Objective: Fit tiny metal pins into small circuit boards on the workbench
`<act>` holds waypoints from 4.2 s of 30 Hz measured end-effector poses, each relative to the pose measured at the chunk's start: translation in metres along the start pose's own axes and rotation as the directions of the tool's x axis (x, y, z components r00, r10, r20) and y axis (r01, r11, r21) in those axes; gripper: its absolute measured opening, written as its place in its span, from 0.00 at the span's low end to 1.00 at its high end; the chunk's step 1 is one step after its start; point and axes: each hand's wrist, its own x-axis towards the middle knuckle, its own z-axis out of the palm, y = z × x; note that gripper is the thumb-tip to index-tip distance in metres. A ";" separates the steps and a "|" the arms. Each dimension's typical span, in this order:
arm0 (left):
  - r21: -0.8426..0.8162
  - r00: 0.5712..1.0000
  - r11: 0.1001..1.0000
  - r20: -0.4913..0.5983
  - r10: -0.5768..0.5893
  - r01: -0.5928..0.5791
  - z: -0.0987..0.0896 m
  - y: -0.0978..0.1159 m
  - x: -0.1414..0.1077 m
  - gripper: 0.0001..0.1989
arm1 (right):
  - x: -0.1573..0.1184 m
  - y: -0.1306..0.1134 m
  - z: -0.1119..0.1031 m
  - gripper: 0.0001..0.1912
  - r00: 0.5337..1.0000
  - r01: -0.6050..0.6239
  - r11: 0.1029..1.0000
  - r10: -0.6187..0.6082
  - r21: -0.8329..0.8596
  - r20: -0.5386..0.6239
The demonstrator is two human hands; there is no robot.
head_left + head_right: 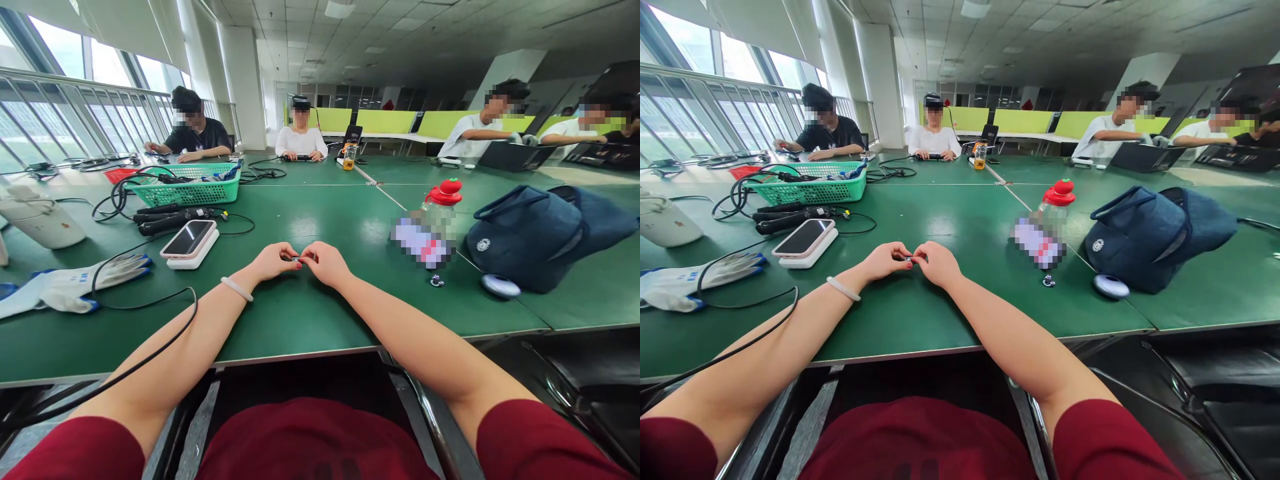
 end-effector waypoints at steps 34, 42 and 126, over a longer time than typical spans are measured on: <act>-0.159 1.000 0.987 0.000 -0.023 0.023 0.000 0.002 0.000 0.21 | -0.003 -0.001 0.001 0.07 0.996 0.087 0.995 -0.087 -0.059 0.002; -0.172 1.000 0.985 -0.004 -0.013 0.012 0.001 0.003 -0.001 0.21 | -0.004 -0.006 -0.003 0.07 0.998 0.063 0.996 -0.064 -0.069 -0.017; 0.616 0.904 0.683 -0.393 -0.166 0.393 -0.054 -0.013 0.002 0.11 | 0.004 0.020 -0.006 0.10 0.980 -0.063 0.996 0.073 -0.055 0.187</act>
